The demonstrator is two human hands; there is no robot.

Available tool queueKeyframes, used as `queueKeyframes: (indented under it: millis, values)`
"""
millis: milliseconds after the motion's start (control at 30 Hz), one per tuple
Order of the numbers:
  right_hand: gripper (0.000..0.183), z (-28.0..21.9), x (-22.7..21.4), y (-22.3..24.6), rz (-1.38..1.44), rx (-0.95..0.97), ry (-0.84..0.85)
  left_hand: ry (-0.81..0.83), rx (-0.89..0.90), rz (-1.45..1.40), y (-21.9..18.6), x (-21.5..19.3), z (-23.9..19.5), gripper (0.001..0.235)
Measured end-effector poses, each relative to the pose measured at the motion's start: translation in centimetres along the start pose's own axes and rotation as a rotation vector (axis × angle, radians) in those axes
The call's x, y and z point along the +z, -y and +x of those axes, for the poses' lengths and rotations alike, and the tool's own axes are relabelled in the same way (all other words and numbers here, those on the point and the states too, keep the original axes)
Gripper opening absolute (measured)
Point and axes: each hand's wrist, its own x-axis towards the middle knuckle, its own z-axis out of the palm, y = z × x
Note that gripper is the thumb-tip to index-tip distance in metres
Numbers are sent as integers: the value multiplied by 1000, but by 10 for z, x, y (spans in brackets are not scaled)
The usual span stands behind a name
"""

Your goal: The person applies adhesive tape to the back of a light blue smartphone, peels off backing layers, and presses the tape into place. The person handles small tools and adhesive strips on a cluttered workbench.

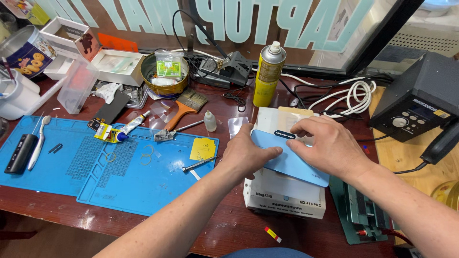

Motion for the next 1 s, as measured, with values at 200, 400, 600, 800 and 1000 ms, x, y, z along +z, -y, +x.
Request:
queueKeyframes:
  millis: [200, 400, 600, 800, 1000]
  values:
    - [27, -8, -34, 27, 305, 236, -85, -241, 56, -159, 40, -26, 8, 63]
    - [24, -5, -41, 75, 494, 231, -4, -224, -256, -199, 135, -114, 58, 36]
    - [21, 26, 21, 134, 601, 320, 121, -349, -105, 275, 208, -174, 141, 42]
    - [20, 74, 115, 174, 634, 414, 320, -302, 18, 582, 224, -182, 174, 74]
    - [21, 93, 170, 183, 544, 490, 356, -117, 177, 674, 241, -202, 169, 43]
